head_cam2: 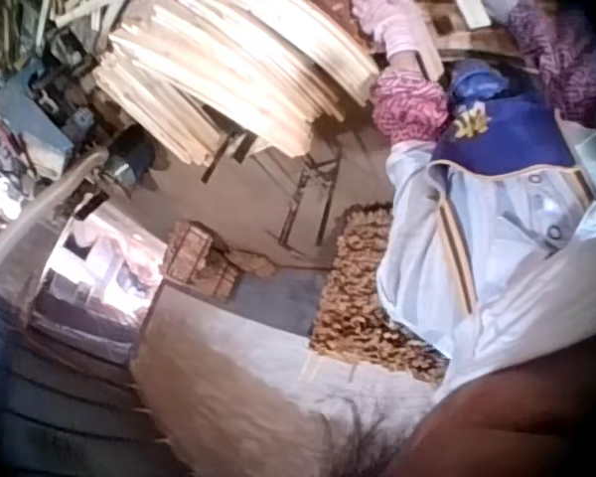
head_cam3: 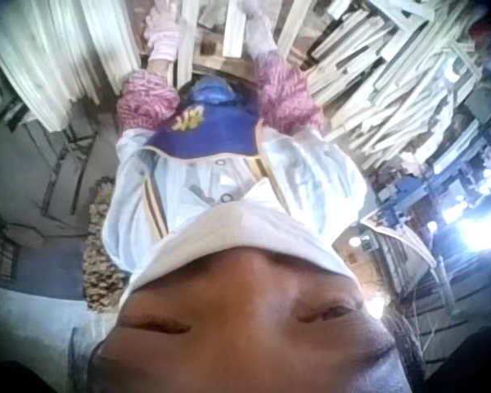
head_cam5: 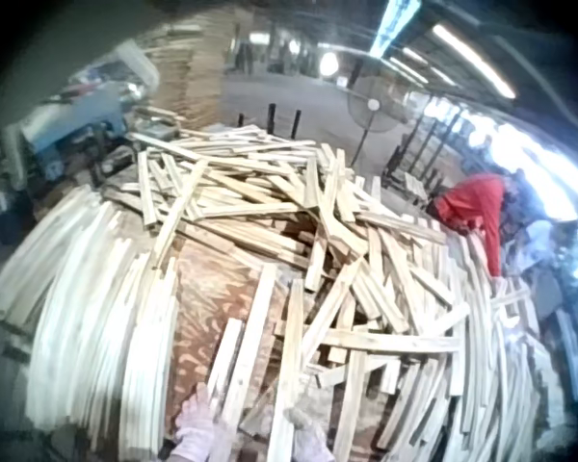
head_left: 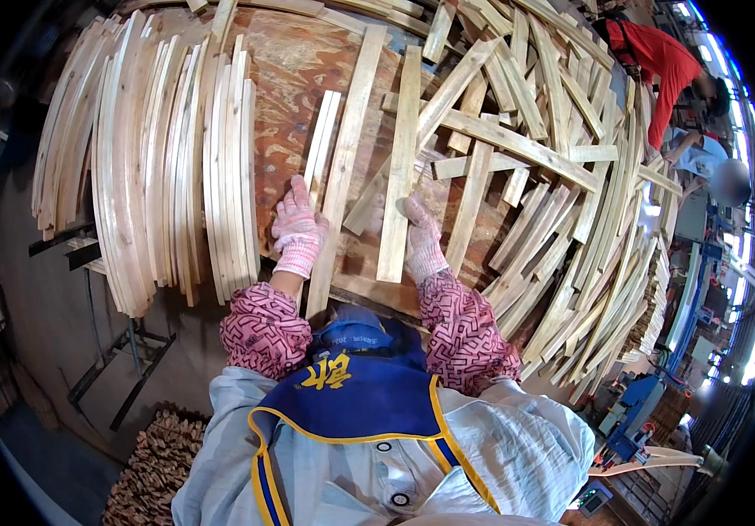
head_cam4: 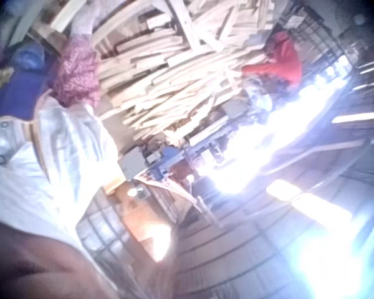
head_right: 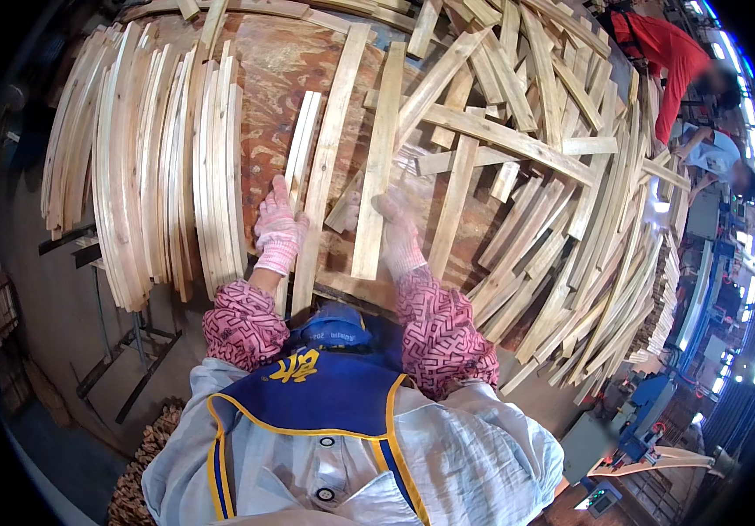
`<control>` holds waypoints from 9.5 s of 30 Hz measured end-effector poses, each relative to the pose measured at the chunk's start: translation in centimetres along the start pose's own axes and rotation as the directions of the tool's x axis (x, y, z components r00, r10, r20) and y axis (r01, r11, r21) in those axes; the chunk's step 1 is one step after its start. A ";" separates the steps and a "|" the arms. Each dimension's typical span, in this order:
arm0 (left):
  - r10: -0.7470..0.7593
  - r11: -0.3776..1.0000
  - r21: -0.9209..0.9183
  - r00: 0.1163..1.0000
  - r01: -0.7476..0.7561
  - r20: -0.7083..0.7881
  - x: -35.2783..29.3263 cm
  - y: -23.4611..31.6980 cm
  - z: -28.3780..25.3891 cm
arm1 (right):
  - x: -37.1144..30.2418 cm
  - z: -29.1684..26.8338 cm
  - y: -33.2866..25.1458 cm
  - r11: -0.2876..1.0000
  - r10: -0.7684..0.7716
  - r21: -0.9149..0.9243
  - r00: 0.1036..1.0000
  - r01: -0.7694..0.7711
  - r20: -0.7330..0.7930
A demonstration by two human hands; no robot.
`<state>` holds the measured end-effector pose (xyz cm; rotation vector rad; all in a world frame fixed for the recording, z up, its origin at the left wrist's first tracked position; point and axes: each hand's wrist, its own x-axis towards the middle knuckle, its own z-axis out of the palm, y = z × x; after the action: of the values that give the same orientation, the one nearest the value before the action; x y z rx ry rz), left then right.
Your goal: The person repeatedly picks up wooden strips from a large pile on a table, aligns them, and stacks them into neat bundles. The person then carries the bundles to a nearby table and places them down. This cycle of gathering, aligning, and stacking continues throughout the clip.
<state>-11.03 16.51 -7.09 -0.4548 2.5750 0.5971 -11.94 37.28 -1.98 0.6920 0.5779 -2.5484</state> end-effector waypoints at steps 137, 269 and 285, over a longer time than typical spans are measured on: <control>-0.164 0.955 0.129 0.841 0.265 -0.516 -4.8 -24.3 -19.3 | 9.8 5.0 13.9 0.595 0.073 -0.786 0.985 -0.166 -0.154; 0.668 0.569 -0.822 0.605 -0.041 0.433 -44.7 105.8 50.0 | -62.3 -57.8 -90.0 0.622 -0.493 -0.747 0.859 0.237 -0.138; 0.502 0.586 -0.810 0.784 0.002 0.366 -22.5 122.9 51.5 | -38.1 -63.3 -110.1 -0.086 -0.555 -0.956 0.784 0.281 0.280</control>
<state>-23.91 150.60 3.34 -0.0879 1.6747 1.7164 -14.40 169.79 -0.59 0.1595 2.6776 -1.6239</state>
